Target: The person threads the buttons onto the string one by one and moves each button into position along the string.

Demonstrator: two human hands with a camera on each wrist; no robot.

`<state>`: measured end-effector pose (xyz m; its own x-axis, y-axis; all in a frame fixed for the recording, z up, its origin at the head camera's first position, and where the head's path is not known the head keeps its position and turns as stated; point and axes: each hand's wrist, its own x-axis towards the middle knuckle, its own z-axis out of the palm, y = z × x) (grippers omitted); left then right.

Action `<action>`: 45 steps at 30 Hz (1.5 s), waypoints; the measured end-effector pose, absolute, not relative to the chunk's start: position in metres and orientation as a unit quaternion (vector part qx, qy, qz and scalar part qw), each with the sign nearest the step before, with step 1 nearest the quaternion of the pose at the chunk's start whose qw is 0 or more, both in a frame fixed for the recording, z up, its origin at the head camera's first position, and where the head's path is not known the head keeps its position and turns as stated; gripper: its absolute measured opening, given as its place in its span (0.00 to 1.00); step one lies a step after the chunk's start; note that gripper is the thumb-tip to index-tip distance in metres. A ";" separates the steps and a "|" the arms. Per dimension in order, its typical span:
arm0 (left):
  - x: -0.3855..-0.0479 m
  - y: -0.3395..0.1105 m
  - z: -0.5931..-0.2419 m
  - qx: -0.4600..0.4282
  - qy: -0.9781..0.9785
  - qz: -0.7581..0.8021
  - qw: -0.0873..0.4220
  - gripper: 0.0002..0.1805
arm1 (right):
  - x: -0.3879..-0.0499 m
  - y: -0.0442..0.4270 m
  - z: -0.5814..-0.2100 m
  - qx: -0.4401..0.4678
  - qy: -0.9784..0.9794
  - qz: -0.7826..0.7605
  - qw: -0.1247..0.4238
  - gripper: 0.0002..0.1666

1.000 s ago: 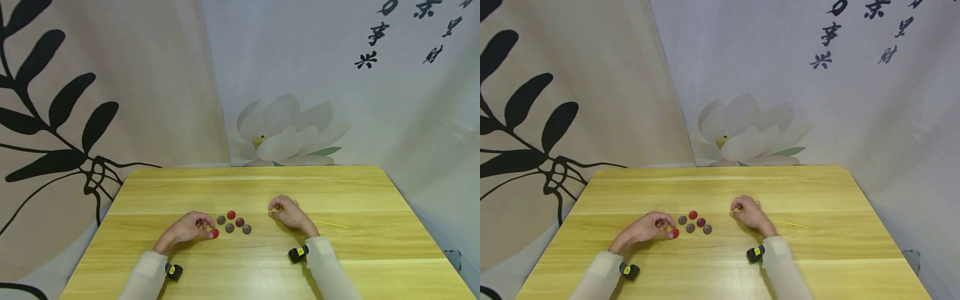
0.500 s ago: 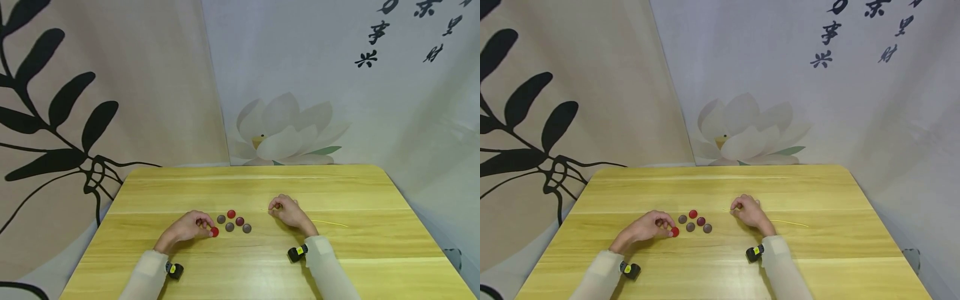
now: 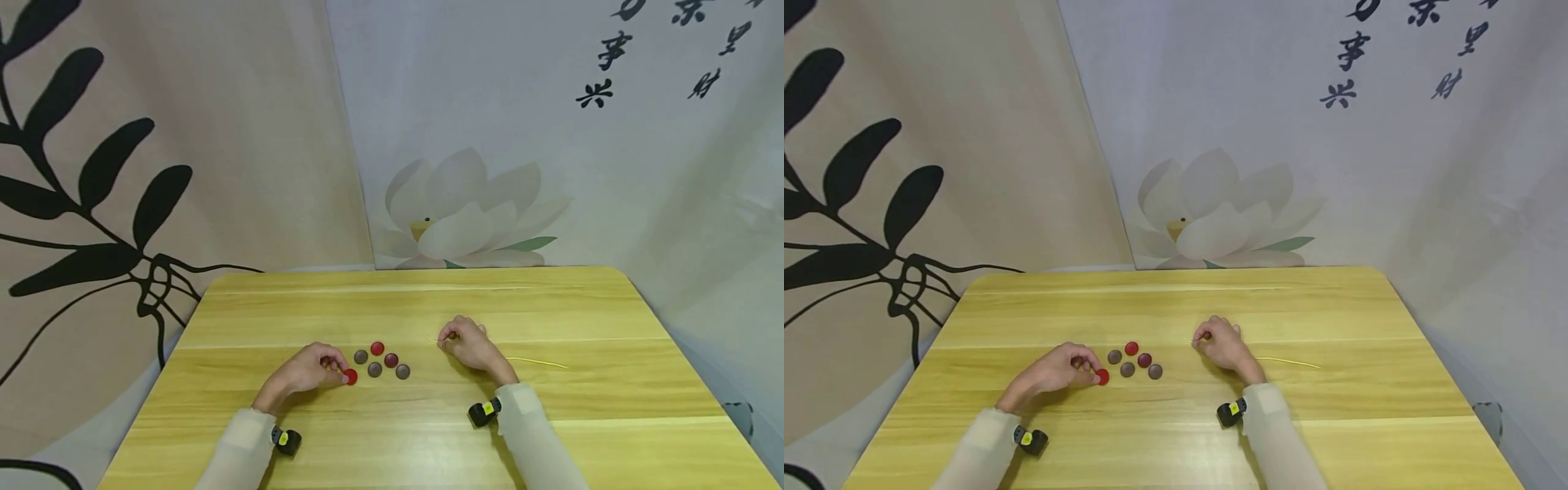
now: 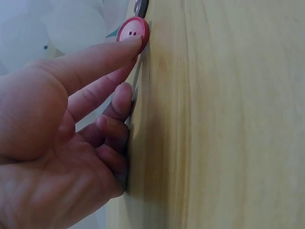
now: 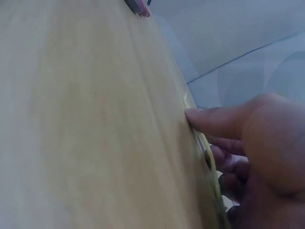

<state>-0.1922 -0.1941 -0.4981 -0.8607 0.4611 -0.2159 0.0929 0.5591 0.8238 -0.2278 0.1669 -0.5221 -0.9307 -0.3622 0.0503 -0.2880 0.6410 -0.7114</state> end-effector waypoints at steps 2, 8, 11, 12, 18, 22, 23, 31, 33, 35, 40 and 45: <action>-0.192 -0.194 -0.498 0.159 0.856 0.446 0.209 0.06 | -0.227 0.167 -0.522 -0.179 0.907 -0.379 0.048 0.06; -0.193 -0.194 -0.498 0.157 0.850 0.457 0.207 0.04 | -0.225 0.167 -0.517 -0.174 0.905 -0.384 0.055 0.06; -0.193 -0.194 -0.497 0.154 0.850 0.459 0.205 0.04 | -0.226 0.168 -0.515 -0.174 0.904 -0.387 0.058 0.06; -0.194 -0.194 -0.497 0.153 0.850 0.460 0.205 0.03 | -0.226 0.169 -0.515 -0.173 0.903 -0.389 0.061 0.06; -0.195 -0.191 -0.497 0.155 0.850 0.461 0.201 0.03 | -0.228 0.176 -0.511 -0.167 0.886 -0.427 0.073 0.07; -0.195 -0.192 -0.498 0.154 0.849 0.464 0.201 0.04 | -0.227 0.178 -0.510 -0.159 0.873 -0.453 0.081 0.08; -0.195 -0.192 -0.499 0.153 0.849 0.464 0.201 0.04 | -0.227 0.178 -0.510 -0.153 0.871 -0.460 0.084 0.08; -0.193 -0.191 -0.499 0.146 0.856 0.455 0.198 0.02 | -0.223 0.181 -0.505 -0.112 0.865 -0.479 0.099 0.06; -0.193 -0.191 -0.499 0.144 0.857 0.453 0.198 0.03 | -0.222 0.181 -0.502 -0.107 0.868 -0.475 0.100 0.06; -0.193 -0.191 -0.499 0.141 0.858 0.452 0.198 0.02 | -0.220 0.182 -0.500 -0.104 0.869 -0.473 0.101 0.07; -0.193 -0.189 -0.495 0.132 0.860 0.455 0.188 0.02 | -0.215 0.182 -0.493 -0.100 0.869 -0.473 0.102 0.06; -0.192 -0.184 -0.489 0.108 0.854 0.480 0.168 0.02 | -0.212 0.182 -0.489 -0.106 0.869 -0.474 0.101 0.07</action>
